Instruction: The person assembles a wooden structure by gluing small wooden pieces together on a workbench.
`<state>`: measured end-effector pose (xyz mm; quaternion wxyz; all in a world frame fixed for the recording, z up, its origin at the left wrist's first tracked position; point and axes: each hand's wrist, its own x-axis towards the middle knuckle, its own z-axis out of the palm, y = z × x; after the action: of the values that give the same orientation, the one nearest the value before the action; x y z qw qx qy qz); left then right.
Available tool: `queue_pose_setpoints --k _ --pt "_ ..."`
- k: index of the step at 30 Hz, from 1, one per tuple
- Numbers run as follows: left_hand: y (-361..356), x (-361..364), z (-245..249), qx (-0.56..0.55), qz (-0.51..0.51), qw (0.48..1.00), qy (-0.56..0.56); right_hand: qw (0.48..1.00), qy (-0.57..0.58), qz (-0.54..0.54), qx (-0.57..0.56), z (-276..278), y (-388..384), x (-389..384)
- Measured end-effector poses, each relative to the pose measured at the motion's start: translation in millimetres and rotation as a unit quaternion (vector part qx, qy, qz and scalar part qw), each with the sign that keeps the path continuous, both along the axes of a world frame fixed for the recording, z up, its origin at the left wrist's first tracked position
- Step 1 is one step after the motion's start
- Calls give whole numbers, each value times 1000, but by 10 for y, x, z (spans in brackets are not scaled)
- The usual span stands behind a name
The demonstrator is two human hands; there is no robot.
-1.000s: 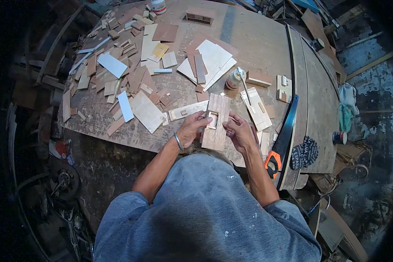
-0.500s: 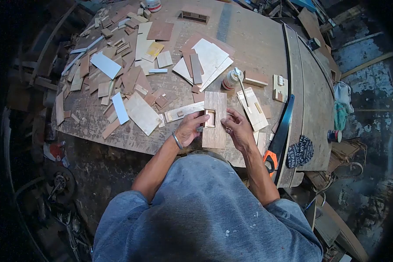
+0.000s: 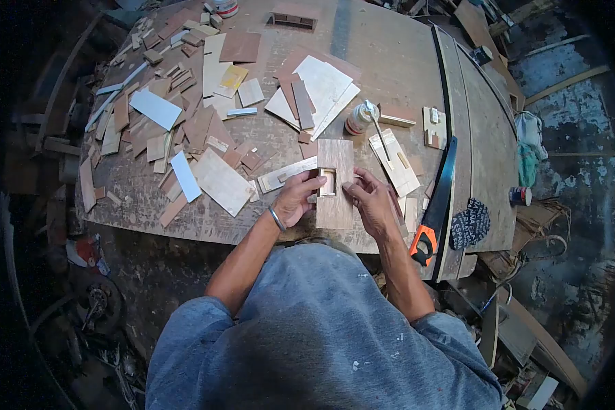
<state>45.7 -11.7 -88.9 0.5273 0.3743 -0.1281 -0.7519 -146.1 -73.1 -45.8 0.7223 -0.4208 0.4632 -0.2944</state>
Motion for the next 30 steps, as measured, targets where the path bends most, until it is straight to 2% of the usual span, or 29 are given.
queue_pose_setpoints --k 9,12,15,22,30 --pt "-105 90 24 1 19 999 -28 999 -22 -19 19 15 -47 68" --pt "-145 148 46 -1 19 1000 -14 998 -9 -62 5 33 -71 111" --pt "-159 197 69 -4 22 1000 -19 980 114 -64 -147 63 -64 171" --pt "-182 263 53 -29 45 998 21 955 163 -90 -229 170 36 243" --pt "-213 297 58 -40 26 998 39 987 102 -105 -67 255 79 285"
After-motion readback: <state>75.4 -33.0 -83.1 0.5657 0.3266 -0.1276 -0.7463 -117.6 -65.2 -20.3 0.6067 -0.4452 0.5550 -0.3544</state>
